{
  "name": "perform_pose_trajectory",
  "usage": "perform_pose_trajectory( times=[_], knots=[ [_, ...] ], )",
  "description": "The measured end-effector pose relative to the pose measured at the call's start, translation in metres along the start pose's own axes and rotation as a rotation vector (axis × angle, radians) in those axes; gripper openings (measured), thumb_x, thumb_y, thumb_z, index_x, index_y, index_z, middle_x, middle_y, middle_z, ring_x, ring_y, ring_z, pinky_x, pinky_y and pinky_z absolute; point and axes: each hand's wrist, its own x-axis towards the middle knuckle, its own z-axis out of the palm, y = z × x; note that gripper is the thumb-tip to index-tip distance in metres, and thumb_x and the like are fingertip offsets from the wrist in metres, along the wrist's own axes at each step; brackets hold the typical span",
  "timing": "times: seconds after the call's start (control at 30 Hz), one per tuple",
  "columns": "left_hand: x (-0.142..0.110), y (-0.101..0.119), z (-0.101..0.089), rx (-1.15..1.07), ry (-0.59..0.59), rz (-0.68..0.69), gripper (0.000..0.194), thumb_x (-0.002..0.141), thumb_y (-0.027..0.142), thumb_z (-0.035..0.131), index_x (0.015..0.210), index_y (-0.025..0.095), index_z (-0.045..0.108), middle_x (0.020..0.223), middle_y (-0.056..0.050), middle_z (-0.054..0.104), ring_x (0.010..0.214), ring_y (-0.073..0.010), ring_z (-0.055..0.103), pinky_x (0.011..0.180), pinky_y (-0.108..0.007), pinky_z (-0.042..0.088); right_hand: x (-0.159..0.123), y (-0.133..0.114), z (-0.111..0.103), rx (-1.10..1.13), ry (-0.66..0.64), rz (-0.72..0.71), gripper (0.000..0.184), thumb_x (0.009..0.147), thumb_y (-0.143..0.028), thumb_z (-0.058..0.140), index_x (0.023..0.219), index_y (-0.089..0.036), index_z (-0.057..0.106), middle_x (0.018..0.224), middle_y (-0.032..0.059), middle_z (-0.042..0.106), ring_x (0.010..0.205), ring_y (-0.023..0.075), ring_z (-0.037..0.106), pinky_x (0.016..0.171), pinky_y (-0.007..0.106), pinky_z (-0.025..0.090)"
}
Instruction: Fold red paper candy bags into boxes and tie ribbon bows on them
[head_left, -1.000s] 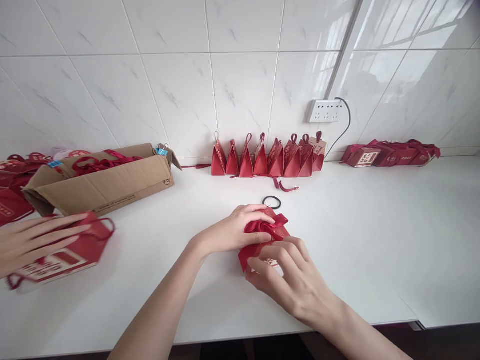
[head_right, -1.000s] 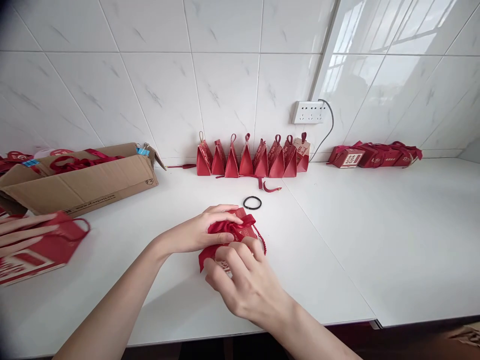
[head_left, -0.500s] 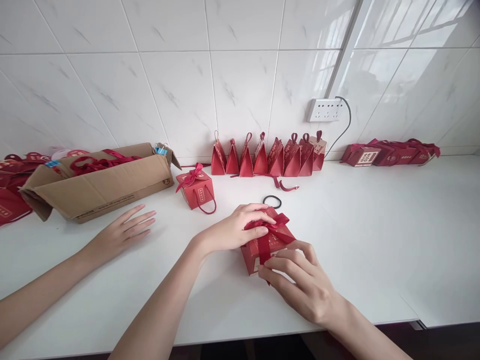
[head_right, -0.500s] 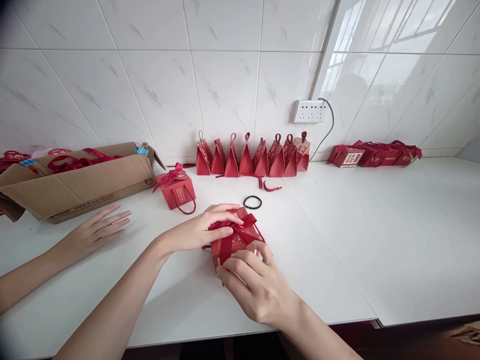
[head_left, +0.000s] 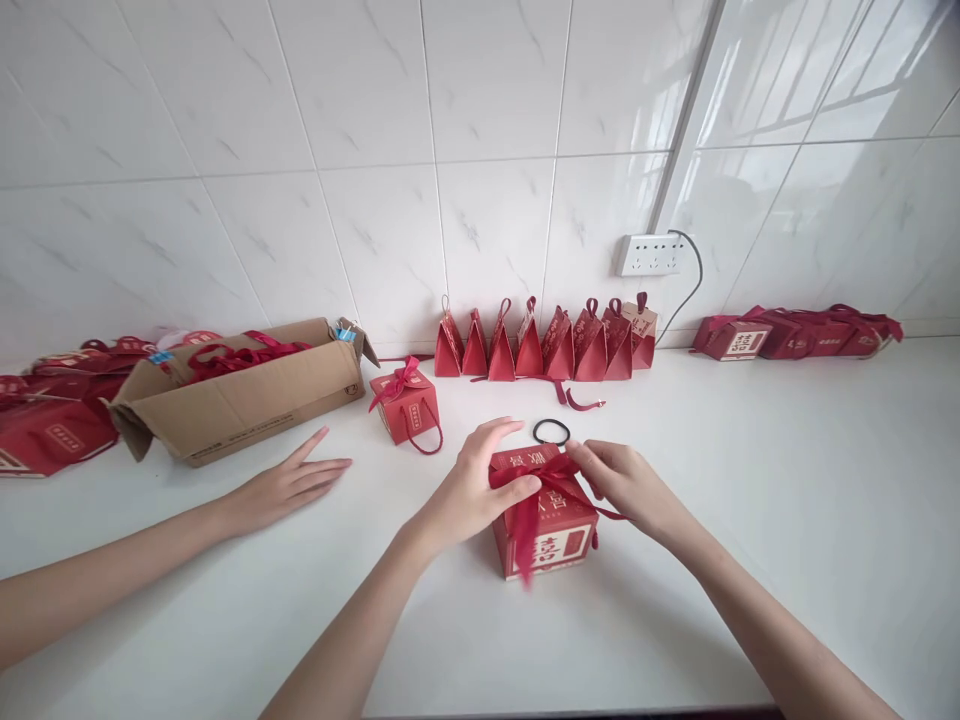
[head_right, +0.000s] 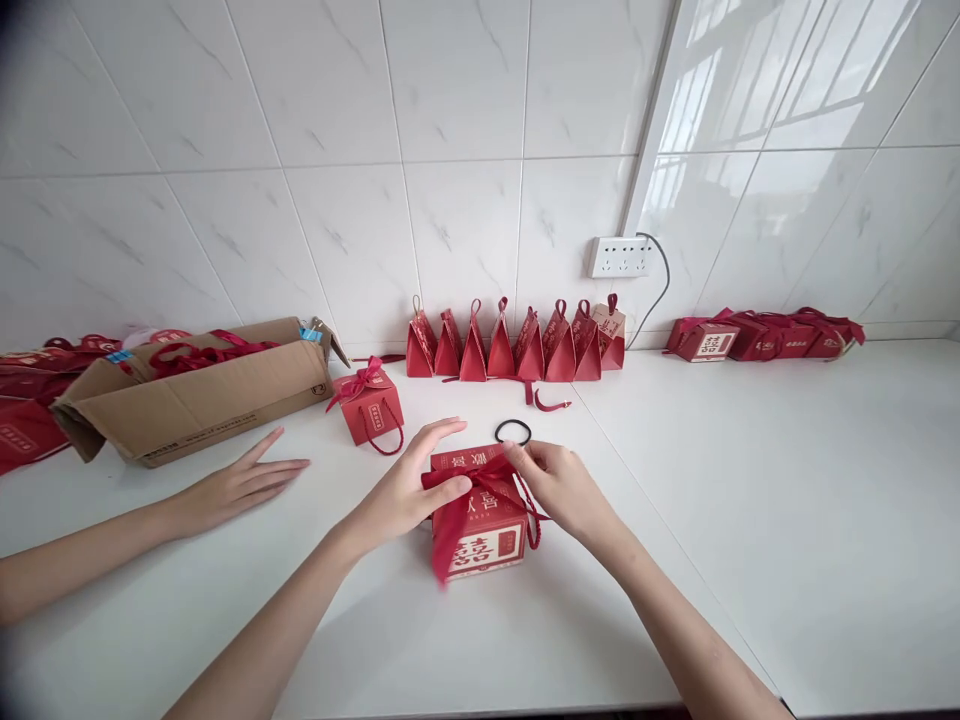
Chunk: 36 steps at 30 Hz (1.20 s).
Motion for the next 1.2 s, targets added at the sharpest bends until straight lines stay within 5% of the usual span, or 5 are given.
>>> perform_pose_trajectory(
  times=[0.13,0.3,0.73,0.97,1.2],
  knots=[
    [-0.018,-0.004,0.002,-0.059,0.298,-0.285,0.039,0.085,0.057,0.04,0.098,0.021,0.049,0.105,-0.007,0.055,0.098,-0.021,0.054,0.082,-0.032,0.044,0.005,0.006,0.01,0.217,-0.142,-0.01,0.05,0.077,-0.066,0.045,0.061,-0.019,0.037,0.057,-0.0038,0.038,0.05,0.0089,0.033,0.046,0.022,0.024],
    [-0.022,0.001,0.011,-0.112,0.216,-0.424,0.046,0.081,0.06,0.042,0.063,0.019,0.034,0.057,0.005,0.038,0.054,-0.0114,0.04,0.053,-0.024,0.031,-0.003,0.008,0.017,0.442,-0.166,-0.04,0.051,0.073,-0.067,0.051,0.063,-0.018,0.04,0.06,-0.0024,0.046,0.053,0.0099,0.041,0.048,0.023,0.029],
    [-0.026,0.002,0.031,-0.408,0.368,-0.402,0.03,0.082,0.049,0.051,0.083,0.021,0.04,0.081,0.001,0.053,0.072,-0.0134,0.055,0.063,-0.024,0.044,-0.016,0.018,0.026,0.607,-0.151,-0.083,0.04,0.081,-0.058,0.05,0.086,-0.02,0.04,0.073,-0.0015,0.054,0.05,0.0088,0.045,0.044,0.023,0.035],
    [-0.035,0.003,0.03,-0.417,0.262,-0.389,0.047,0.077,0.044,0.061,0.112,0.022,0.04,0.104,-0.006,0.055,0.094,-0.0198,0.058,0.075,-0.029,0.049,-0.024,0.022,0.027,0.321,-0.142,-0.186,0.059,0.076,-0.047,0.059,0.121,-0.02,0.033,0.119,0.0123,0.046,0.098,0.022,0.054,0.079,0.039,0.051],
    [-0.04,-0.015,0.042,-0.345,0.289,-0.357,0.043,0.083,0.053,0.048,0.116,0.025,0.047,0.117,-0.009,0.046,0.116,-0.0253,0.046,0.091,-0.035,0.045,-0.014,0.026,0.023,0.166,-0.176,-0.223,0.087,0.072,-0.054,0.063,0.139,-0.021,0.018,0.146,0.014,0.017,0.133,0.0281,0.026,0.102,0.045,0.038]
  ],
)
